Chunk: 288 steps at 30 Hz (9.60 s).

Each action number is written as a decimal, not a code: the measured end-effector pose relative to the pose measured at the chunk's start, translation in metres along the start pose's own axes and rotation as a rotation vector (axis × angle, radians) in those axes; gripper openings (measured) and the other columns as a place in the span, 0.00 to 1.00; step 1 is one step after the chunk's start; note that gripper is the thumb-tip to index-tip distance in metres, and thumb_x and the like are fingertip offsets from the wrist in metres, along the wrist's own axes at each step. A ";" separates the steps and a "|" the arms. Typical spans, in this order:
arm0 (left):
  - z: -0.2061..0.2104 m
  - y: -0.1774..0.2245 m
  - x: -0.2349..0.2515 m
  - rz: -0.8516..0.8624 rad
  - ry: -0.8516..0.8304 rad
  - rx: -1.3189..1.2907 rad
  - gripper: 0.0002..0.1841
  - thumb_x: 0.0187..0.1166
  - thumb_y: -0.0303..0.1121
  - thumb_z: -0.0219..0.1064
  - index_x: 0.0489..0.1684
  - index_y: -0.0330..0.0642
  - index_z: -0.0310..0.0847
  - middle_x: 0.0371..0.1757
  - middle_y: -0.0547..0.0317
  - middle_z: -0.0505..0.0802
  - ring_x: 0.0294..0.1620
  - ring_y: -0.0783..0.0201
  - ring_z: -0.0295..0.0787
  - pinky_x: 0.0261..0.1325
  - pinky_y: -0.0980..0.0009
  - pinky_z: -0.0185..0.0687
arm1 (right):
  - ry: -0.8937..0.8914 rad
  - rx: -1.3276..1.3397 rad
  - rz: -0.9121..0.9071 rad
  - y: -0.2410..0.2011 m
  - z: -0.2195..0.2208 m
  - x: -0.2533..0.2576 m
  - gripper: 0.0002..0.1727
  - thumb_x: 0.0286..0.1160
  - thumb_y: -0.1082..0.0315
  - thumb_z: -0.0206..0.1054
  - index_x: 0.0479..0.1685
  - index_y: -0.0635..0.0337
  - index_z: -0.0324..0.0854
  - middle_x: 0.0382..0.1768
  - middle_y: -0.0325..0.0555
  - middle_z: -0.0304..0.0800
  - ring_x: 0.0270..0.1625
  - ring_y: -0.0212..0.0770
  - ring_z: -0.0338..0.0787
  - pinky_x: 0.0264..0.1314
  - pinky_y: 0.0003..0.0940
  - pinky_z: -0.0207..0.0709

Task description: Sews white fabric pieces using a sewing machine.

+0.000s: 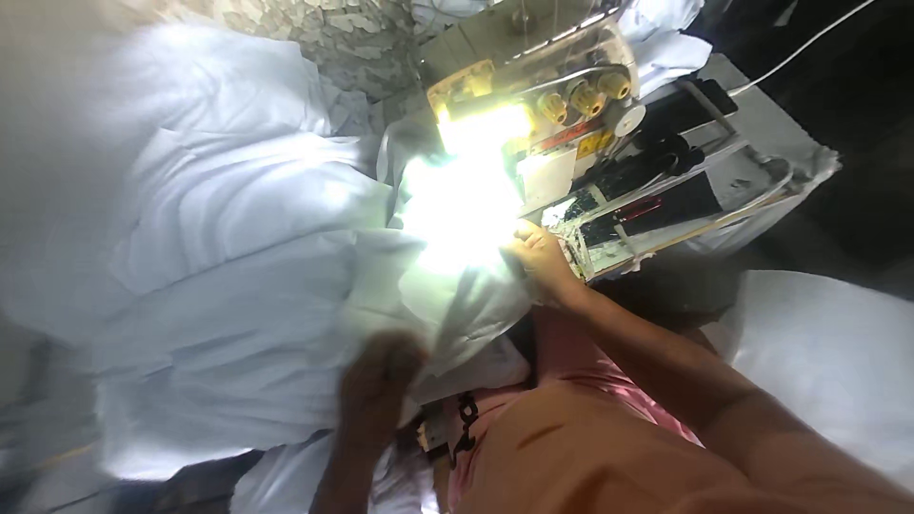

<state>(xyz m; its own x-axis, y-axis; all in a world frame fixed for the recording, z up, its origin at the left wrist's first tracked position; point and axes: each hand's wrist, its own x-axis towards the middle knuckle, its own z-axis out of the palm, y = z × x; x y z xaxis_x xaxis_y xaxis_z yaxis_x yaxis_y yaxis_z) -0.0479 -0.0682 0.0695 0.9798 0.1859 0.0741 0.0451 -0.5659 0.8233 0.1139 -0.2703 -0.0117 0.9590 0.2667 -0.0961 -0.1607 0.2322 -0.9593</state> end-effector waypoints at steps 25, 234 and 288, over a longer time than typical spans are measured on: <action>0.061 -0.021 -0.024 0.412 -0.456 -0.070 0.15 0.91 0.37 0.56 0.44 0.38 0.86 0.51 0.53 0.93 0.55 0.72 0.90 0.59 0.82 0.83 | -0.025 0.085 0.092 -0.002 -0.004 -0.005 0.13 0.82 0.83 0.52 0.58 0.66 0.77 0.32 0.34 0.86 0.31 0.20 0.84 0.38 0.17 0.81; 0.018 0.091 0.099 0.748 0.435 0.051 0.07 0.91 0.31 0.57 0.49 0.38 0.78 0.44 0.75 0.89 0.47 0.90 0.83 0.53 0.88 0.80 | -0.395 -0.466 -0.411 -0.027 -0.038 0.042 0.10 0.80 0.70 0.66 0.35 0.67 0.88 0.33 0.40 0.85 0.35 0.19 0.79 0.43 0.15 0.75; 0.082 -0.036 0.190 0.351 0.099 0.239 0.12 0.80 0.25 0.67 0.55 0.32 0.90 0.60 0.44 0.94 0.68 0.49 0.89 0.78 0.48 0.73 | -0.267 -0.572 -0.278 0.037 0.009 -0.053 0.21 0.86 0.65 0.60 0.68 0.71 0.82 0.53 0.58 0.94 0.39 0.40 0.94 0.47 0.35 0.87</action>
<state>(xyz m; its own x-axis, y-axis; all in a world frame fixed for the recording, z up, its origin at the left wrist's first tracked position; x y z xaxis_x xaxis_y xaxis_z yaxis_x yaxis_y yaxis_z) 0.1530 -0.0781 0.0076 0.9208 0.0186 0.3897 -0.2322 -0.7766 0.5857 0.0548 -0.2674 -0.0394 0.8447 0.5067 0.1723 0.3019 -0.1852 -0.9352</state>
